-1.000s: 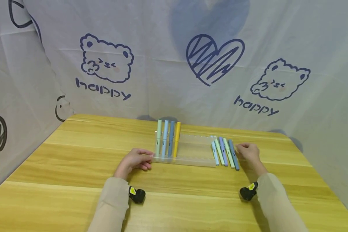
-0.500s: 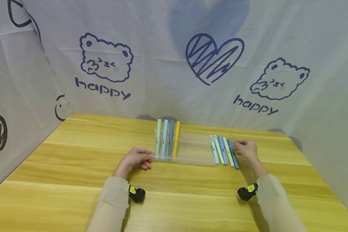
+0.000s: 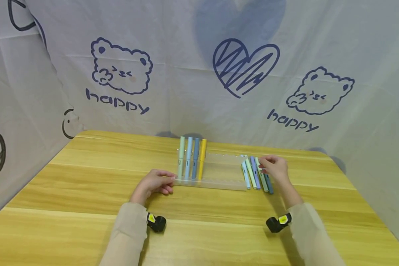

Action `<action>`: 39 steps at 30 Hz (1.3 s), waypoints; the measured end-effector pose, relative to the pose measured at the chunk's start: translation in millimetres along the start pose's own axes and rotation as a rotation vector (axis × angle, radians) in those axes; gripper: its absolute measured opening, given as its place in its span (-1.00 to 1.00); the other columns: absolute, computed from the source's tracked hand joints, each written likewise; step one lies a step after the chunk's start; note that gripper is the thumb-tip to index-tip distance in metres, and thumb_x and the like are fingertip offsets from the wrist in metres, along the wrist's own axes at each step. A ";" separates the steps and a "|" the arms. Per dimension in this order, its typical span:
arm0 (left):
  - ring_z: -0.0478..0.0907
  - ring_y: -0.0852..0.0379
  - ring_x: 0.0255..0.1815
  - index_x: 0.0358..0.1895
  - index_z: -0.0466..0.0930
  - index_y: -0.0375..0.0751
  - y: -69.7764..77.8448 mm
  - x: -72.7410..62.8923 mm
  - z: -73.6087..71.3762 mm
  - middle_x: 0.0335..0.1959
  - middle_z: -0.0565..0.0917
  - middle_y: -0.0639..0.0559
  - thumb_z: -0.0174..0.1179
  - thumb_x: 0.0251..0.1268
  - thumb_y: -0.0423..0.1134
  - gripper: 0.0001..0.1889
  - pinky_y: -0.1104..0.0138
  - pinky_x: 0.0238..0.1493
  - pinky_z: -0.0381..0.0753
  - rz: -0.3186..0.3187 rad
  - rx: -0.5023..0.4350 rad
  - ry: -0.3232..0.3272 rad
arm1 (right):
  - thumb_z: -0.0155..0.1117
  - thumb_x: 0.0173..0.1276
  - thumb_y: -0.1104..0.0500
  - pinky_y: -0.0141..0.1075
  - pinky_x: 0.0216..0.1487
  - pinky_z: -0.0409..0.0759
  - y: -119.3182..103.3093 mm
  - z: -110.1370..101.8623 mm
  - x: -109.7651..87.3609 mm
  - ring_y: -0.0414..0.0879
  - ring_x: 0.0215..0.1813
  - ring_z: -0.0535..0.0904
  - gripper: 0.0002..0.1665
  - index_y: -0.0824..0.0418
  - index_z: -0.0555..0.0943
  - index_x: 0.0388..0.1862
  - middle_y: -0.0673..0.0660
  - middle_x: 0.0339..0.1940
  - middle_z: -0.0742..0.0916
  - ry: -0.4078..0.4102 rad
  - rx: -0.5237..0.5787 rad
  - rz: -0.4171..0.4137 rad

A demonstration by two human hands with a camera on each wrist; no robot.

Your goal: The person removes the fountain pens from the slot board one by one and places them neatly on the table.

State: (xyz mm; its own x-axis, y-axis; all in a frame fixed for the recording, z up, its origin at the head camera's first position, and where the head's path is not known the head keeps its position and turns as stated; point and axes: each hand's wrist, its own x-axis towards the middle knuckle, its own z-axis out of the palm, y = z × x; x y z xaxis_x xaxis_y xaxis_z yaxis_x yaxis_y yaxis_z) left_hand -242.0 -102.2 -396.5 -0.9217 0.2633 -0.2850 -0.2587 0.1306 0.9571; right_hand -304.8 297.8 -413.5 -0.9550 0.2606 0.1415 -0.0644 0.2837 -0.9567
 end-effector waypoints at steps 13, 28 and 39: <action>0.53 0.21 -0.64 0.03 0.41 -0.54 -0.9 0.2 -0.8 -0.53 0.56 -0.09 0.03 0.28 -0.39 -0.69 0.45 -0.58 0.57 0.000 -0.006 0.002 | 0.26 0.16 0.29 -0.35 -0.45 0.62 -64.5 26.7 -43.2 -0.14 -0.46 0.59 -0.84 0.40 0.57 -0.33 0.19 -0.45 0.65 -0.121 0.185 -0.053; 0.53 0.22 -0.64 0.05 0.38 -0.57 -2.4 0.4 -2.4 -0.53 0.54 -0.08 0.02 0.28 -0.40 -0.67 0.45 -0.58 0.57 0.010 -0.012 -0.012 | 0.16 0.19 0.40 -0.38 -0.43 0.61 -106.1 65.5 -73.9 -0.19 -0.47 0.58 -0.78 0.56 0.49 -0.23 0.13 -0.47 0.62 -0.181 0.158 -0.061; 0.53 0.21 -0.64 0.03 0.39 -0.56 -2.0 0.1 -1.7 -0.53 0.54 -0.08 0.02 0.28 -0.40 -0.68 0.45 -0.58 0.57 0.010 -0.014 -0.012 | 0.14 0.15 0.50 -0.34 -0.41 0.62 -110.0 96.8 -78.7 -0.20 -0.46 0.58 -0.79 0.62 0.47 -0.22 0.26 -0.39 0.63 -0.213 0.190 -0.094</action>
State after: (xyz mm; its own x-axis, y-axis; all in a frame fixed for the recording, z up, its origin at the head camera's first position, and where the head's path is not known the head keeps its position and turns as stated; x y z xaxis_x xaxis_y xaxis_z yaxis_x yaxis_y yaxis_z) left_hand -242.0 -104.0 -398.3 -0.9208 0.2757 -0.2758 -0.2534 0.1145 0.9606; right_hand -250.5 156.8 -343.9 -0.9803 0.0364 0.1942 -0.1890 0.1139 -0.9753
